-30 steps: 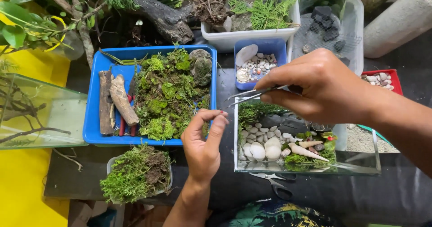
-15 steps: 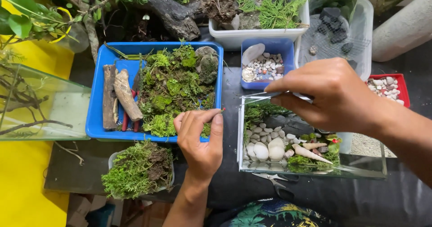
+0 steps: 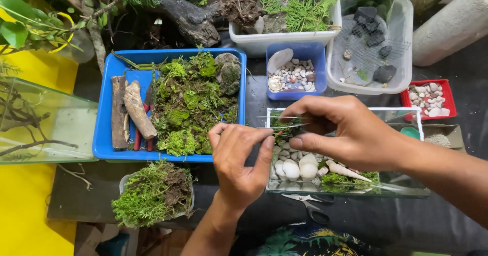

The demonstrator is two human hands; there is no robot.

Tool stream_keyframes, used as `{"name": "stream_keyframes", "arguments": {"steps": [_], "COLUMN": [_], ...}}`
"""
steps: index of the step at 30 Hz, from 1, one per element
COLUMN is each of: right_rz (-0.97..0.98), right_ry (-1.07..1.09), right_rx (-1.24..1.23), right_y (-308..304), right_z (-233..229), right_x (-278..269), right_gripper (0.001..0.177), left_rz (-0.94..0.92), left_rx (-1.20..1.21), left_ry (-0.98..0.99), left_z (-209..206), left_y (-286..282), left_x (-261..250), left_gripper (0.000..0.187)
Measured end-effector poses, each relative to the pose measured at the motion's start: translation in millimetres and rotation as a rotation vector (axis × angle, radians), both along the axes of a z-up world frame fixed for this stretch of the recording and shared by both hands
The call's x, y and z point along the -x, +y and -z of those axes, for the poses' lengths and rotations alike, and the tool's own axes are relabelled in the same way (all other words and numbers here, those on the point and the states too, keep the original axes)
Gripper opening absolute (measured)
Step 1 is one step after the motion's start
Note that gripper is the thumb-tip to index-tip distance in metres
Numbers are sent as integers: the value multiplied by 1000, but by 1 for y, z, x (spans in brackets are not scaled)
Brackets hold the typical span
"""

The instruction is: Building a miniature landscape inside a glass tank by arranging moss, stones, and plants using hands and tweezers.

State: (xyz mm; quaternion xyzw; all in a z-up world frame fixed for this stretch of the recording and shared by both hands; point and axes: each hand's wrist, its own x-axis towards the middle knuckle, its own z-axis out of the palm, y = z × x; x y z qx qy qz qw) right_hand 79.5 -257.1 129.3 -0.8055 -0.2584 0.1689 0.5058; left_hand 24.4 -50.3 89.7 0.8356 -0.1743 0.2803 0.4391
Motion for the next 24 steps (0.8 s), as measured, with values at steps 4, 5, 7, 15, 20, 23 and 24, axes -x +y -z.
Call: {"name": "stream_keyframes", "arguments": {"steps": [4, 5, 7, 15, 20, 23, 24], "right_rz": [6, -3, -11, -37, -29, -16, -17], "right_ry": [-22, -47, -72, -94, -74, -89, -116], "right_rx": [-36, -39, -42, -23, -10, 22, 45], "right_y": [2, 2, 1, 1, 1, 0, -1], "right_z": [-7, -6, -5, -5, -4, -2, -1], "right_x": [-1, -1, -1, -3, -1, -1, -1], "right_gripper": [21, 16, 11, 7, 8, 7, 7], "left_rz": [17, 11, 7, 9, 12, 9, 10], "left_rx": [-16, -27, -38, -81, -101, -120, -128], "left_ry": [-30, -36, -42, -78, -91, -97, -95], "left_z": [-1, -1, -1, 0, 1, 1, 2], "left_y": [-4, -5, -6, -7, -5, -4, -4], "left_x": [0, 0, 0, 1, 2, 3, 4], "left_gripper": [9, 9, 9, 9, 6, 6, 7]}}
